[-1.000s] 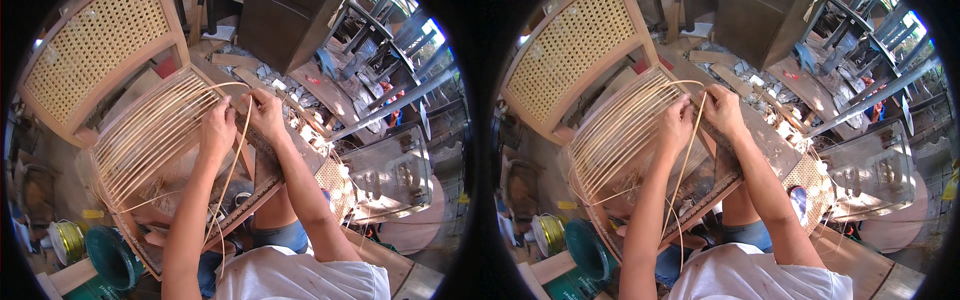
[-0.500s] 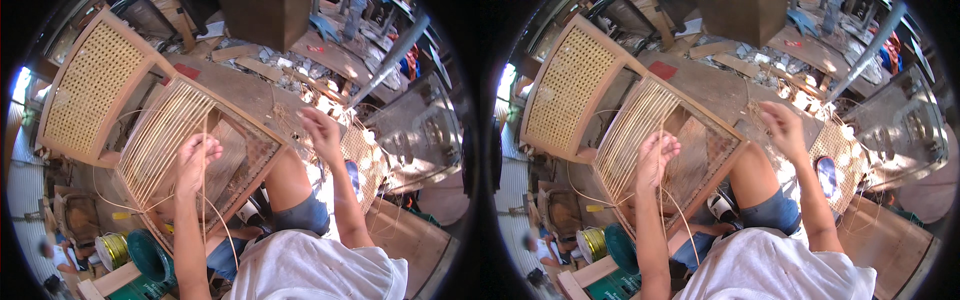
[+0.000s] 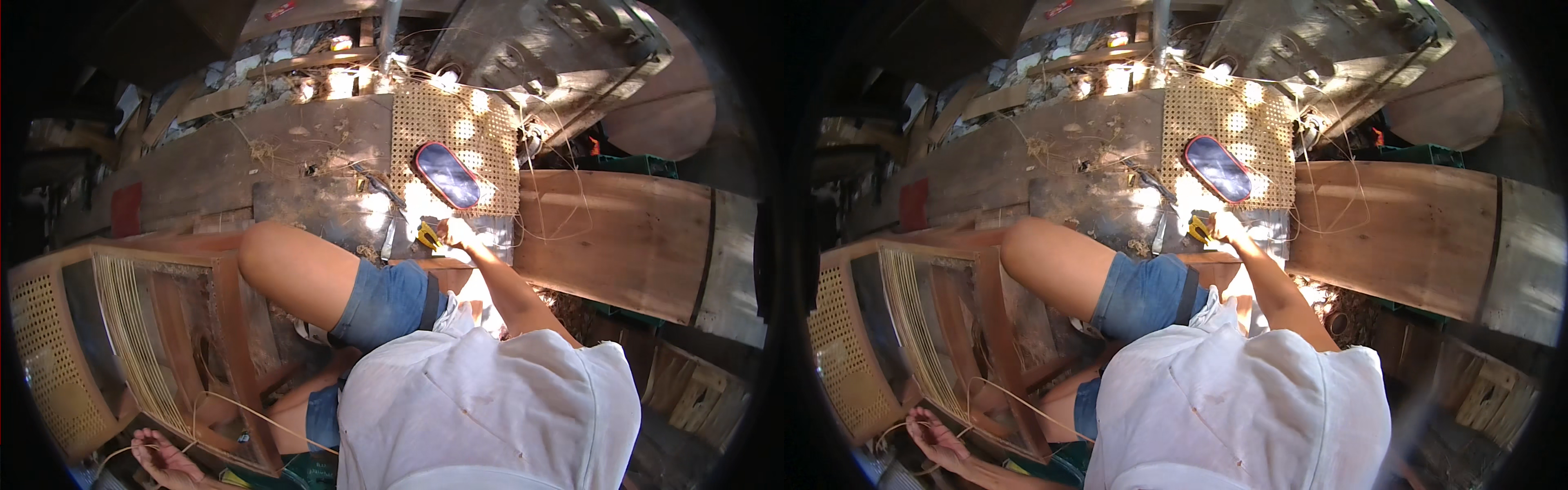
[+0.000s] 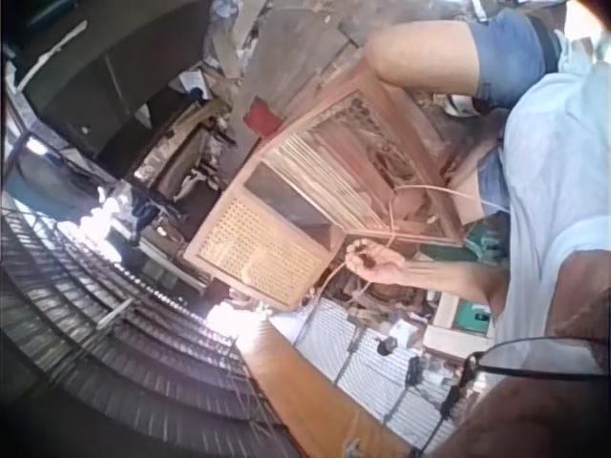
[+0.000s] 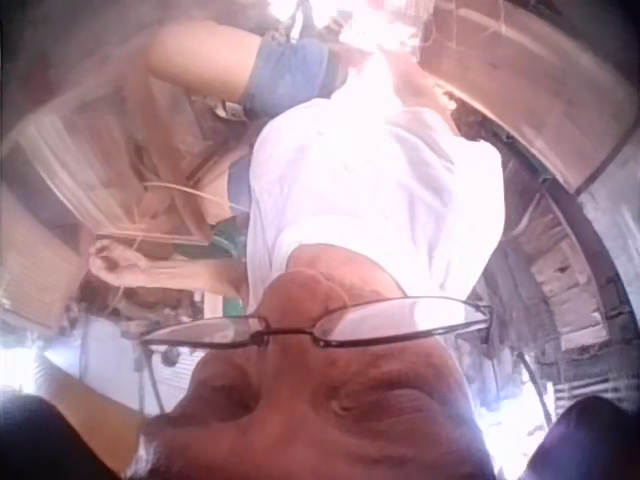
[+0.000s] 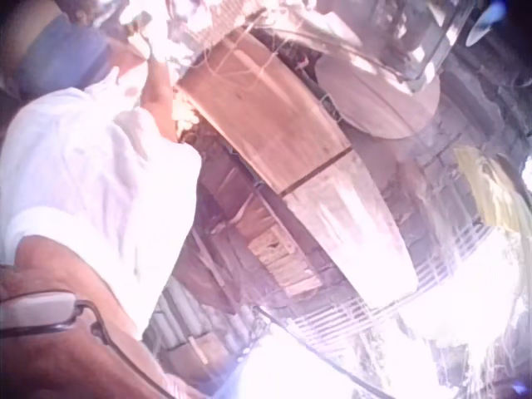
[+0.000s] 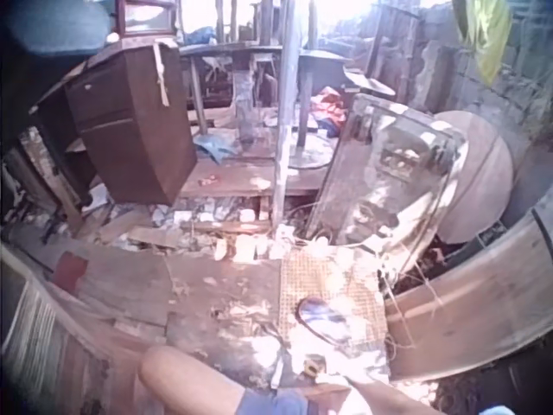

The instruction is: Repairing a wooden chair by weaving rattan strips into the seat and using a sanding block.

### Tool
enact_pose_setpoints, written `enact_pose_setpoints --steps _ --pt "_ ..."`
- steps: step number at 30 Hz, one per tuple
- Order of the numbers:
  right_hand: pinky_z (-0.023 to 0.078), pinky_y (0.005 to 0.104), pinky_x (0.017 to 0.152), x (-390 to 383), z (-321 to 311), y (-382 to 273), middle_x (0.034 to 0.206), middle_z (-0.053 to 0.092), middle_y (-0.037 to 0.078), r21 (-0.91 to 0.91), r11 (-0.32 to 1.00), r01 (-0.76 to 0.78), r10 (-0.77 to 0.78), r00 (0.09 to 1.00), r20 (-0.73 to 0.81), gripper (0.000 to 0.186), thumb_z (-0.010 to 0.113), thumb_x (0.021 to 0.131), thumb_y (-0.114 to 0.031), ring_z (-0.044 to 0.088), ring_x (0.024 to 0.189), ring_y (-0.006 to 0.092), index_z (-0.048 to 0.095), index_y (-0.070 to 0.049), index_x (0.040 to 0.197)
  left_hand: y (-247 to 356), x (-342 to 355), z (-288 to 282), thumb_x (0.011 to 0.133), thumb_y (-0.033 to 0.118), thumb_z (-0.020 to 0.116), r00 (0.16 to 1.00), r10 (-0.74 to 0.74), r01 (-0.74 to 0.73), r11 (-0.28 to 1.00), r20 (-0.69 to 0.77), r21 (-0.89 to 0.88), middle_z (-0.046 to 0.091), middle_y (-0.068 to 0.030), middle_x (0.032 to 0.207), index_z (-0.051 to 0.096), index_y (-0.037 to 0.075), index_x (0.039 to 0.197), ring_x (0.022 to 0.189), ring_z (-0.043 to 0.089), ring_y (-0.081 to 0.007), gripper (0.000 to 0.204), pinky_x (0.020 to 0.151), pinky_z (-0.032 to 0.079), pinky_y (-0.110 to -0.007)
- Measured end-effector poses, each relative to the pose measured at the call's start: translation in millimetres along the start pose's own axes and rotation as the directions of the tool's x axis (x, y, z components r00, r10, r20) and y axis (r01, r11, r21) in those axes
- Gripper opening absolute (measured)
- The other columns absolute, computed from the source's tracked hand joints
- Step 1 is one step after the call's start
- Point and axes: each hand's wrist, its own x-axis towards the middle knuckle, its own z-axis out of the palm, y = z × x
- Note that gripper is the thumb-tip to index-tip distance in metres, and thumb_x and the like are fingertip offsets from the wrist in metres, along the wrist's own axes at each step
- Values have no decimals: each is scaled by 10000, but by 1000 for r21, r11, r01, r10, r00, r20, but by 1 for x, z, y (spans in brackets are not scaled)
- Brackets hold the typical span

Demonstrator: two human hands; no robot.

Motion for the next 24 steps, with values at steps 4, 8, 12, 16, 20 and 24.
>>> enact_pose_setpoints --steps 4,8,12,16,20,24 --pt "488 441 950 29 75 -13 1154 666 183 177 953 -247 260 964 -53 361 472 997 -323 631 1049 341 610 -80 1225 22 -24 43 891 71 636 988 109 -69 948 -113 312 586 -85 1038 578 -71 1141 798 490 -96 294 685 404 -197" --pt "459 456 959 66 126 -14 1094 634 119 691 716 -97 133 991 1 376 455 1006 -212 622 972 249 455 -83 1359 21 -37 102 855 -14 672 989 16 -36 990 146 138 596 -114 941 519 -43 1181 708 573 -96 361 563 447 -157" --pt "458 447 901 53 118 13 1004 604 67 819 561 -121 114 991 69 399 470 994 -135 610 871 179 388 -82 1382 19 -44 153 892 23 685 980 -18 -8 991 199 131 660 -166 921 546 -26 1114 666 666 -152 267 537 544 -211" --pt "545 363 640 23 24 -15 824 580 52 113 965 -238 233 971 59 173 581 921 -158 585 696 175 584 -72 1072 7 -37 180 921 -14 654 953 -75 52 995 294 84 706 -157 916 638 -44 1017 727 697 -153 102 623 574 -243" --pt "495 279 570 1 -114 -150 771 577 35 841 478 -251 317 943 101 108 588 931 -154 561 599 126 584 -55 974 -18 -26 190 919 13 674 927 -220 205 975 305 83 716 -127 871 668 -52 960 708 682 -128 77 651 564 -232" --pt "501 262 586 -24 -202 -328 788 609 40 889 458 7 -125 990 57 140 665 887 -167 601 659 119 599 -52 932 -33 -30 196 918 0 650 881 -313 302 949 356 86 711 -116 816 670 -28 925 673 682 -127 36 594 552 -220"
